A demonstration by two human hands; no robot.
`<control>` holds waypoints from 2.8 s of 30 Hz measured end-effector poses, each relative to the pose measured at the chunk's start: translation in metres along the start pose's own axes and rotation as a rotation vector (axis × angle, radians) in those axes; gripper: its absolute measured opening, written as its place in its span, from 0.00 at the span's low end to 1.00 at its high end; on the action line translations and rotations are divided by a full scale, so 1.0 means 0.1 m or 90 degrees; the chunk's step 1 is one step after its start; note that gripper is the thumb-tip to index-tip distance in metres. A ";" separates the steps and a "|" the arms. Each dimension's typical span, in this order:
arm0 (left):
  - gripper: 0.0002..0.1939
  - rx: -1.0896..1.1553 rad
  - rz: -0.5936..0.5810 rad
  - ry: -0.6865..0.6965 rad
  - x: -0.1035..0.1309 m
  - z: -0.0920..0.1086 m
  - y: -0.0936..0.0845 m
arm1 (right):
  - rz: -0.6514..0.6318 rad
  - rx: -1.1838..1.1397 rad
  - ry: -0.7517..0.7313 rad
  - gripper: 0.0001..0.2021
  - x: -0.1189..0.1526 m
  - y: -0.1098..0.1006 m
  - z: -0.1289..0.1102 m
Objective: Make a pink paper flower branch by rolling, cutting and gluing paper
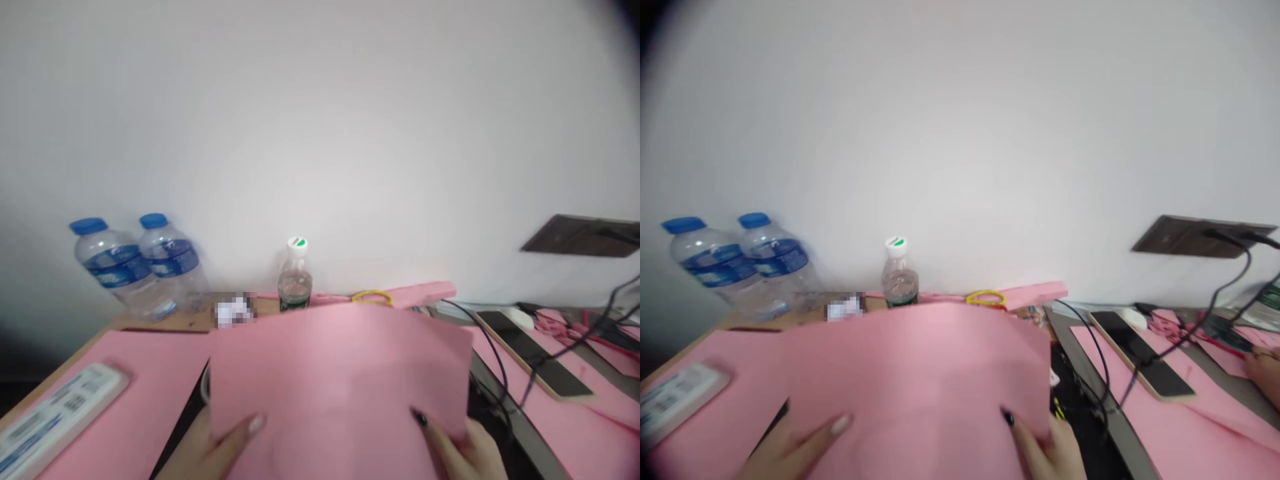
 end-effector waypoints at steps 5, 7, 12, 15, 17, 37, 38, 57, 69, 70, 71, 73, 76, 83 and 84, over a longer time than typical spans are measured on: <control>0.20 0.183 0.008 0.018 -0.12 0.05 -0.14 | -0.018 -0.092 0.087 0.19 -0.17 -0.15 -0.06; 0.22 0.230 0.135 0.017 -0.17 0.02 -0.32 | -0.091 -0.163 0.147 0.22 -0.18 -0.13 -0.08; 0.16 0.203 0.203 0.012 -0.23 -0.04 -0.45 | -0.242 -0.227 0.225 0.25 -0.10 0.00 -0.15; 0.15 0.183 0.204 0.021 -0.25 -0.06 -0.45 | -0.304 -0.188 0.210 0.23 -0.07 0.10 -0.15; 0.14 0.169 0.215 0.031 -0.25 -0.06 -0.47 | -0.326 -0.162 0.176 0.22 -0.07 0.13 -0.15; 0.18 0.052 0.178 0.043 -0.17 0.11 -0.49 | -0.204 0.056 0.076 0.10 -0.18 0.02 -0.19; 0.20 0.052 0.180 0.026 -0.16 0.10 -0.49 | -0.179 0.086 0.066 0.10 -0.20 0.00 -0.18; 0.22 -0.009 0.166 0.062 -0.11 0.06 -0.52 | -0.195 -0.051 0.085 0.22 -0.26 -0.07 -0.19; 0.13 0.022 0.166 0.036 -0.14 0.09 -0.46 | -0.271 -0.043 0.102 0.24 -0.19 0.16 -0.11; 0.13 0.021 0.163 0.036 -0.14 0.09 -0.45 | -0.260 -0.009 0.083 0.23 -0.20 0.16 -0.12; 0.14 0.020 0.160 0.036 -0.14 0.08 -0.45 | -0.253 0.020 0.065 0.22 -0.20 0.16 -0.13; 0.15 0.017 0.156 0.038 -0.13 0.08 -0.44 | -0.252 0.074 0.032 0.21 -0.19 0.17 -0.14; 0.16 0.006 0.143 0.049 -0.13 0.08 -0.41 | -0.268 0.159 -0.002 0.19 -0.16 0.16 -0.14; 0.17 -0.027 0.135 0.055 -0.13 0.04 -0.38 | -0.258 0.197 0.021 0.19 -0.15 0.09 -0.08; 0.18 -0.035 0.137 0.057 -0.12 0.04 -0.38 | -0.263 0.206 0.020 0.19 -0.15 0.08 -0.09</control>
Point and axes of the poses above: each hand's wrist, its own x-axis away from the middle knuckle, its own y-axis out of the palm, z = x × y, the point moved 7 cm from there along -x, towards the middle knuckle, and after that the axes turned 1 degree about -x, right-handed, at the moved point
